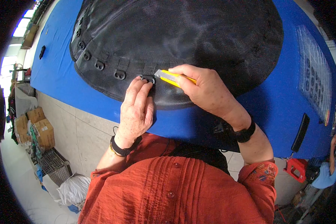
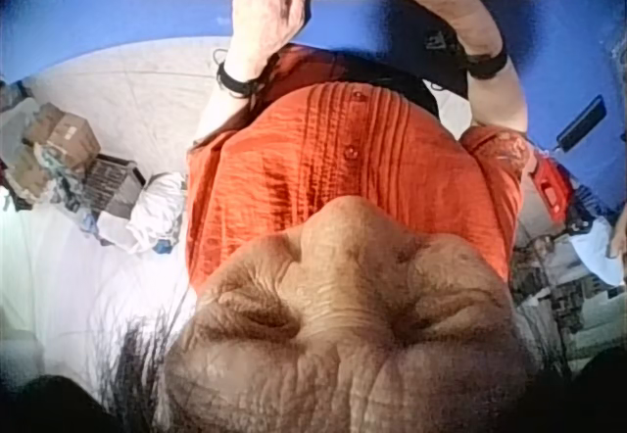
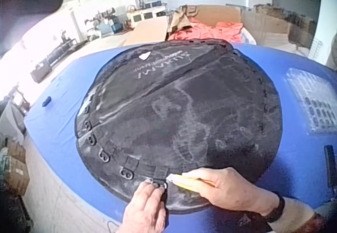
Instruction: Trimming excess material from the edge of a circular mesh mat using a utility knife.
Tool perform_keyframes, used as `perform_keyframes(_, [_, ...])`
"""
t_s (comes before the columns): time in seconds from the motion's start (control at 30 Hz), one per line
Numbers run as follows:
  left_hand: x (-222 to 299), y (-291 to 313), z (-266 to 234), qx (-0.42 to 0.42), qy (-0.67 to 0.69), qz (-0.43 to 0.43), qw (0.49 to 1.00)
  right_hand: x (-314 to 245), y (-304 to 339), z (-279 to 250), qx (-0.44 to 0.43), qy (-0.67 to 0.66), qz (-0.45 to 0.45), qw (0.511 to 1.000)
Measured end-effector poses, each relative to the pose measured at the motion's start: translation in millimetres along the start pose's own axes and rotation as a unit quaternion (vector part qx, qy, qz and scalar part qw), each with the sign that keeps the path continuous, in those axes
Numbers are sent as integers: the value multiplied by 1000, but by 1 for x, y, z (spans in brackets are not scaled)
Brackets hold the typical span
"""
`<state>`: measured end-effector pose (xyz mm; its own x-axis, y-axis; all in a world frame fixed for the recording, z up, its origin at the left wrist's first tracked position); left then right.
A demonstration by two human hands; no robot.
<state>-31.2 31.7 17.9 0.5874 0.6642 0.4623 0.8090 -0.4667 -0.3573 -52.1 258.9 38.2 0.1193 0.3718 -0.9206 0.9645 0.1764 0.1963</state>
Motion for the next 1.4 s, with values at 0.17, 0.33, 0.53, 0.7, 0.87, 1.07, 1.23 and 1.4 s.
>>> perform_keyframes(0.17, [0,0,0,2,1,0,1000,-2,0,1,-1,-8,8,1000])
perform_keyframes(0.33, [0,0,-1,-2,-12,18,1000,-2,0,-1,-9,-13,23,1000])
perform_keyframes(0.53, [-1,-1,1,-2,-8,22,1000,-3,1,-1,-8,-5,17,1000])
perform_keyframes(0.7, [-1,0,0,-5,-10,17,1000,-4,1,-1,-14,-24,38,999])
perform_keyframes(0.87, [-1,-1,0,-3,-11,20,1000,0,1,-3,-21,-12,24,999])
perform_keyframes(1.07, [-1,-1,0,-3,-7,21,1000,0,1,-1,-8,-22,20,1000])
perform_keyframes(1.23, [0,0,0,1,3,5,1000,-1,1,-1,-13,-21,37,999])
perform_keyframes(1.4, [-2,0,0,-3,-4,20,1000,0,2,0,-5,-28,34,999])
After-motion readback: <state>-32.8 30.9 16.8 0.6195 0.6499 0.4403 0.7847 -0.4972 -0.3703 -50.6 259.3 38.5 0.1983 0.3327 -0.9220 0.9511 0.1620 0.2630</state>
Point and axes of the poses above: each hand's wrist, its own y-axis away from the middle knuckle, its own z-axis out of the palm, x = y × z, the point moved 3 cm from there along -y, towards the middle knuckle, and after that the axes turned 2 degrees about z, right-handed, at the moved point
